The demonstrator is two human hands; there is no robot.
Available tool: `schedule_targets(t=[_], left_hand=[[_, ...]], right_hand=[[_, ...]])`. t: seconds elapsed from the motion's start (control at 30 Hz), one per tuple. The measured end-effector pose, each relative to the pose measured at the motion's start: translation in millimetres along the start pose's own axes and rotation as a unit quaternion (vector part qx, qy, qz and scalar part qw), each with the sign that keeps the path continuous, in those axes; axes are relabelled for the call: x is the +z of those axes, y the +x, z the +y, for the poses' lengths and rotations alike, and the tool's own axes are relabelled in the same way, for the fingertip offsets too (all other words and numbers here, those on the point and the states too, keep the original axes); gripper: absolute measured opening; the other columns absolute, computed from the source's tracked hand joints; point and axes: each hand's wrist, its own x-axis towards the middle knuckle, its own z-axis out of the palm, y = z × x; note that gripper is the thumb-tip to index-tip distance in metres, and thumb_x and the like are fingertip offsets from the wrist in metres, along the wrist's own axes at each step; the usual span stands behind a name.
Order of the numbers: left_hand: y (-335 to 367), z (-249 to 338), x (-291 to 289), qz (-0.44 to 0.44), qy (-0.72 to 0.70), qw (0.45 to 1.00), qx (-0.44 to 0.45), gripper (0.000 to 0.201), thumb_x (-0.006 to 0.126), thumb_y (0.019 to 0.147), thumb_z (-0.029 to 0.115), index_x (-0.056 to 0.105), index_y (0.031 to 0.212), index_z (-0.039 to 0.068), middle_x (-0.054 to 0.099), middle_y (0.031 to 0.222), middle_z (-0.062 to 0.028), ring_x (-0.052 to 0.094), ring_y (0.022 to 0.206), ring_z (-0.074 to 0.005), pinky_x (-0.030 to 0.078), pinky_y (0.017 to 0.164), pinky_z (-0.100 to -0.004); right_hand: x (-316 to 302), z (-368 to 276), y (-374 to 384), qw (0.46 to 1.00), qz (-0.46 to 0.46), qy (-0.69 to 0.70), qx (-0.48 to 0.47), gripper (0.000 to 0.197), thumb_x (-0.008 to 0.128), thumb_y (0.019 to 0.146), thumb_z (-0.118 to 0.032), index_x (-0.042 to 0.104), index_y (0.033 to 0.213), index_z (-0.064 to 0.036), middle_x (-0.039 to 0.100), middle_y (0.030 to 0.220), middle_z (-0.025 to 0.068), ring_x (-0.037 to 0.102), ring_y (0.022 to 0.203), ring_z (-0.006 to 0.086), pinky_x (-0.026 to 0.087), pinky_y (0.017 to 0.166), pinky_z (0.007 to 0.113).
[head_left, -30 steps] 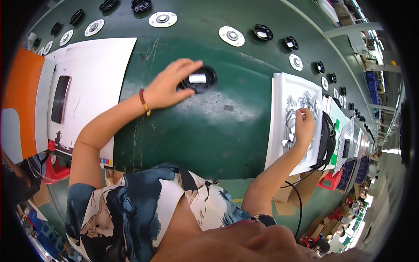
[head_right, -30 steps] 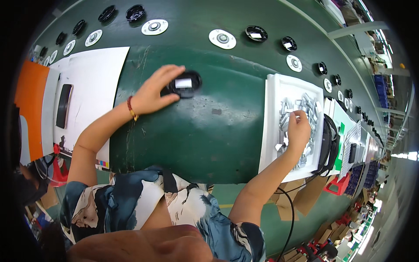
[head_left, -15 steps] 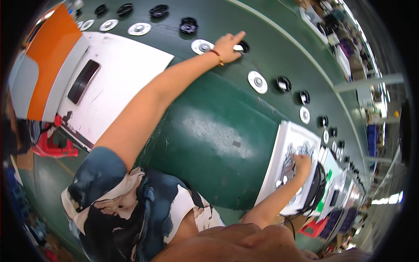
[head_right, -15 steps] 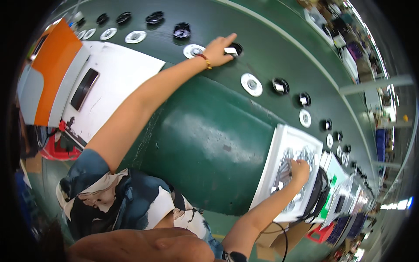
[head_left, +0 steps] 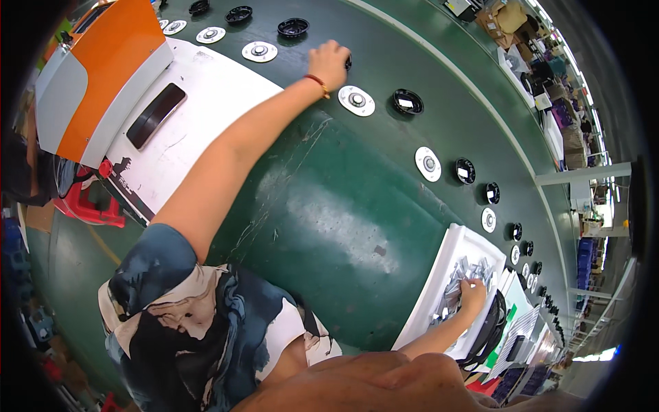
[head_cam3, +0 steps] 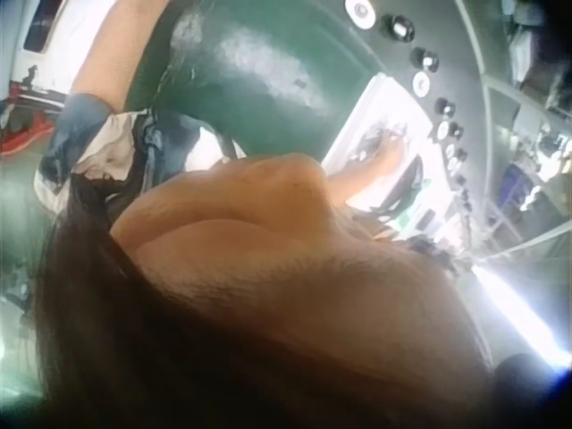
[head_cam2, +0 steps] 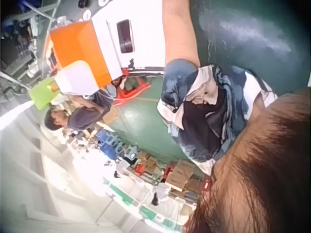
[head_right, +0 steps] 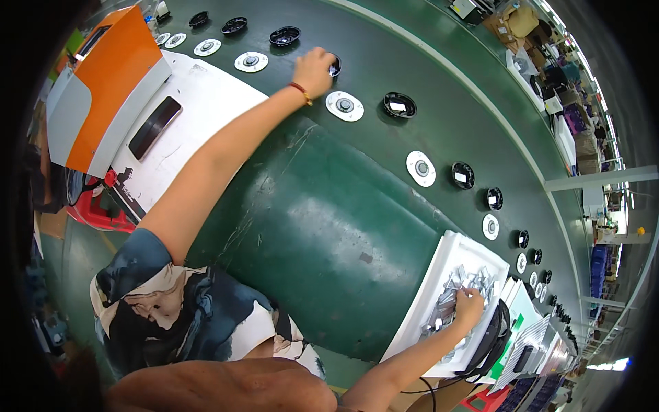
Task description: The recorder is assembling electronic components at a factory workstation, placing internal parts into plastic housings.
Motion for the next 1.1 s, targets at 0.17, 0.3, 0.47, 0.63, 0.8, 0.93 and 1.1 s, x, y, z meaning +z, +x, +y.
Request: schedule_targets(t=[0.17, 0.3, 0.47, 0.63, 0.8, 0.93, 1.1], left_hand=[[-0.9, -48.1, -0.7, -0.1, -0.002, 0.993, 0.065, 0.022, 0.057, 0.084, 0.007, 0.066, 0.102, 0.014, 0.057, 0.115, -0.0092, 0.057, 0.108, -0.0295, 0.043, 0.088, -0.0474], [-5.1, -55.1, -7.5, -0.07, -0.023, 0.984, 0.165, 0.014, 0.06, 0.087, 0.012, 0.066, 0.1, 0.012, 0.057, 0.12, -0.0108, 0.057, 0.108, -0.0297, 0.045, 0.087, -0.0435], [-35.0, -14.6, -66.7, -0.044, -0.047, 0.947, 0.315, 0.01, 0.059, 0.081, 0.008, 0.06, 0.09, 0.009, 0.058, 0.097, -0.0067, 0.056, 0.091, -0.0268, 0.042, 0.076, -0.0393], [-120.3, 37.8, -150.8, -0.104, -0.1, 0.893, 0.427, 0.009, 0.055, 0.078, 0.013, 0.055, 0.087, 0.01, 0.048, 0.083, -0.0043, 0.052, 0.077, -0.0201, 0.038, 0.07, -0.0345], [-185.5, 69.9, -178.4, -0.168, -0.154, 0.876, 0.424, 0.008, 0.054, 0.078, 0.011, 0.054, 0.086, 0.01, 0.046, 0.08, -0.0026, 0.05, 0.074, -0.0181, 0.037, 0.068, -0.0327], [-193.1, 77.2, -191.9, -0.226, -0.23, 0.872, 0.367, 0.025, 0.068, 0.074, 0.018, 0.057, 0.095, 0.009, 0.052, 0.095, -0.0063, 0.054, 0.088, -0.0218, 0.039, 0.075, -0.0364], [-181.1, 48.9, -191.6, -0.319, -0.322, 0.859, 0.238, 0.055, 0.079, 0.07, 0.021, 0.054, 0.116, 0.008, 0.049, 0.134, -0.0145, 0.048, 0.124, -0.0314, 0.035, 0.105, -0.0443]], right_hand=[[0.9, -4.9, -1.0, 0.999, -0.018, 0.003, 0.042, 0.024, 0.071, 0.072, -0.025, 0.072, 0.09, -0.0099, 0.065, 0.104, 0.0176, 0.063, 0.099, 0.0377, 0.049, 0.086, 0.047], [2.7, -16.6, -11.2, 0.998, 0.048, 0.018, 0.041, 0.025, 0.07, 0.073, -0.024, 0.07, 0.093, -0.0078, 0.064, 0.104, 0.0163, 0.063, 0.098, 0.037, 0.049, 0.086, 0.047], [-20.8, -95.0, -83.4, 0.945, 0.131, 0.216, -0.206, 0.018, 0.066, 0.08, -0.009, 0.065, 0.098, -0.004, 0.065, 0.099, 0.0137, 0.063, 0.089, 0.0337, 0.049, 0.081, 0.042], [1.2, -185.2, -146.7, 0.923, -0.059, 0.263, -0.275, 0.019, 0.066, 0.082, -0.007, 0.062, 0.1, -0.0027, 0.063, 0.092, 0.0107, 0.063, 0.082, 0.0272, 0.049, 0.072, 0.034], [24.0, -184.1, -147.6, 0.916, -0.053, 0.273, -0.29, 0.019, 0.069, 0.082, -0.008, 0.061, 0.099, -0.0032, 0.06, 0.093, 0.0103, 0.061, 0.078, 0.0261, 0.049, 0.068, 0.034], [28.7, -177.8, -143.0, 0.904, -0.06, 0.298, -0.301, 0.021, 0.071, 0.08, -0.007, 0.061, 0.097, -0.0021, 0.059, 0.091, 0.0104, 0.061, 0.081, 0.0252, 0.049, 0.069, 0.034], [30.0, -178.9, -140.7, 0.902, -0.047, 0.301, -0.306, 0.018, 0.073, 0.078, -0.006, 0.063, 0.092, -0.0012, 0.058, 0.086, 0.0099, 0.059, 0.078, 0.0233, 0.048, 0.068, 0.033]])
